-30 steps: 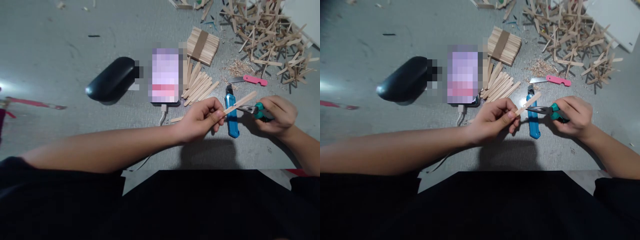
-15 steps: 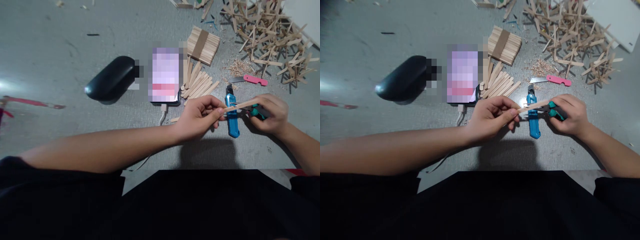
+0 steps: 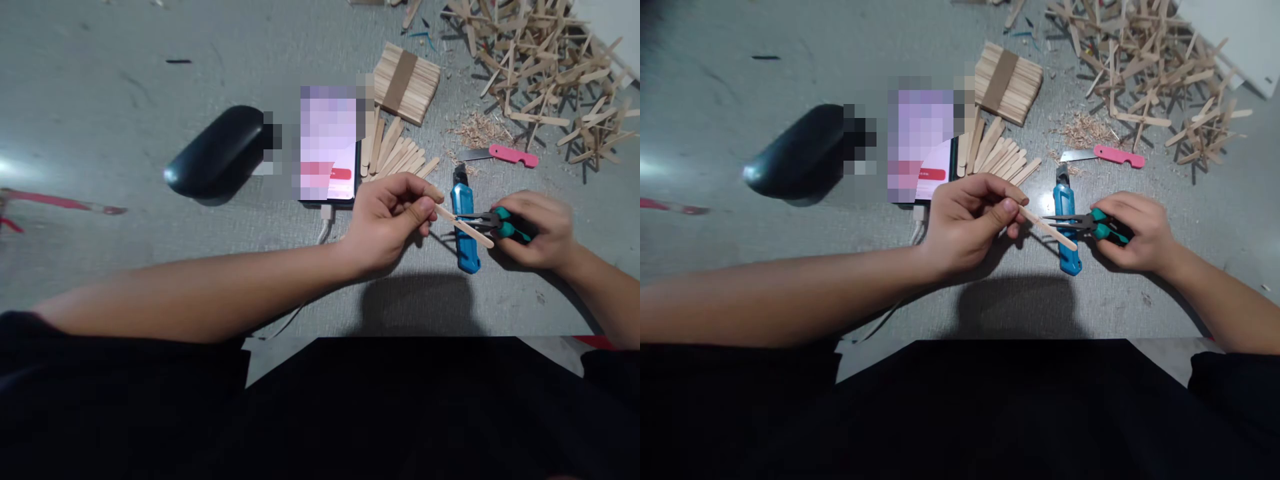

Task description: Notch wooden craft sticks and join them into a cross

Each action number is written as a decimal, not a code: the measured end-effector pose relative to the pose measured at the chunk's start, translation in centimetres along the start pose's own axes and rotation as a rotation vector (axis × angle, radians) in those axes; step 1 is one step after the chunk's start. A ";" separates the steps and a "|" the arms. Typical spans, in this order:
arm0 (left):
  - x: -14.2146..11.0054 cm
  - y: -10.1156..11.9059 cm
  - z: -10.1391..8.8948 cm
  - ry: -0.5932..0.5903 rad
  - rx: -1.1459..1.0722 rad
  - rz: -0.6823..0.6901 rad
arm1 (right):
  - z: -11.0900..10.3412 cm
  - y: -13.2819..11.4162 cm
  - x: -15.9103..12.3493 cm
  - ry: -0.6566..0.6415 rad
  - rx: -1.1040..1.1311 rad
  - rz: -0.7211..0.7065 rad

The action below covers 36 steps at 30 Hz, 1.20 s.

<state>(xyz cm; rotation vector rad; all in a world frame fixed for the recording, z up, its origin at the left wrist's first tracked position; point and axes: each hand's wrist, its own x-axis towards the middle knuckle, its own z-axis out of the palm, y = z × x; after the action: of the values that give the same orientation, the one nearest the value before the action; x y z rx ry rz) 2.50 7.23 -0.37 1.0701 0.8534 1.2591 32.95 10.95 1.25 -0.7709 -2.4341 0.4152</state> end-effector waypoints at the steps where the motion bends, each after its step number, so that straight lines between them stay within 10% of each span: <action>1: 0.1 0.0 0.0 0.000 0.003 0.000 | 0.0 0.0 0.0 -0.007 0.021 0.006; 36: -0.5 0.4 0.4 0.044 0.190 0.047 | -1.2 -0.5 0.9 -0.164 0.208 0.075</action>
<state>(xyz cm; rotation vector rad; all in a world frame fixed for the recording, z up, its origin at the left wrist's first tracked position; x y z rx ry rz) 2.73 6.62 0.09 1.2231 1.0022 1.2626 32.81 11.22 2.78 -0.7654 -2.4652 0.7750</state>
